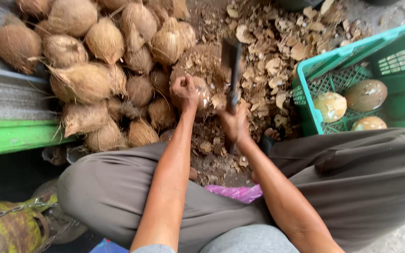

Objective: The person sits on the ground and uses a cleaver to chop and trim the fibrous husk off coconuts, rotating each coconut to cut away the outer husk. Trimmed coconuts are placed in a green plastic crate beside them, and husk debris accumulates on the ground.

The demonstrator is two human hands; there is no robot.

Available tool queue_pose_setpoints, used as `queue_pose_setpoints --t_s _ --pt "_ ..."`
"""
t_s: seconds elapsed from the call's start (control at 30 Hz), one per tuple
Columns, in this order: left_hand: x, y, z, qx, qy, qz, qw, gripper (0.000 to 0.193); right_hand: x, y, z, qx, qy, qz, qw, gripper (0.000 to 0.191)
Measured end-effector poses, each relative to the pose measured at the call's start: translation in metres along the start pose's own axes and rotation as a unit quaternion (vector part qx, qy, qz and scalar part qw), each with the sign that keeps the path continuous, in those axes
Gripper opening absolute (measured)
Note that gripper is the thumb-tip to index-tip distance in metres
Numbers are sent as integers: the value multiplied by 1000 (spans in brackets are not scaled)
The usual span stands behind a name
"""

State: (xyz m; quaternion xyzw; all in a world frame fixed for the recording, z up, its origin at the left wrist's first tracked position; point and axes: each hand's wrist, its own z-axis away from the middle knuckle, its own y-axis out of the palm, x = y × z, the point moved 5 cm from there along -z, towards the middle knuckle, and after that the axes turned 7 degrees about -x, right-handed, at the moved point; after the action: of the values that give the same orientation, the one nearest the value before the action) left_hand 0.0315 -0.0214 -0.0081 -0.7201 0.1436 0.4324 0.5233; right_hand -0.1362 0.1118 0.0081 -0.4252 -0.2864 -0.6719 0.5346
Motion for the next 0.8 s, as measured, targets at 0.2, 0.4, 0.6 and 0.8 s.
queue_pose_setpoints --t_s 0.2,0.4,0.6,0.8 --pt "5 7 -4 -31 27 70 997 47 -48 13 -7 69 105 140 982 36" --pt "8 -1 -10 59 -18 14 998 51 -44 -3 -13 101 54 261 959 38" --pt "9 -4 -5 99 -162 358 914 36 -10 -15 -15 61 -70 214 972 40" --pt "14 5 -7 -71 -53 -30 996 27 0 -26 -15 13 51 190 980 24"
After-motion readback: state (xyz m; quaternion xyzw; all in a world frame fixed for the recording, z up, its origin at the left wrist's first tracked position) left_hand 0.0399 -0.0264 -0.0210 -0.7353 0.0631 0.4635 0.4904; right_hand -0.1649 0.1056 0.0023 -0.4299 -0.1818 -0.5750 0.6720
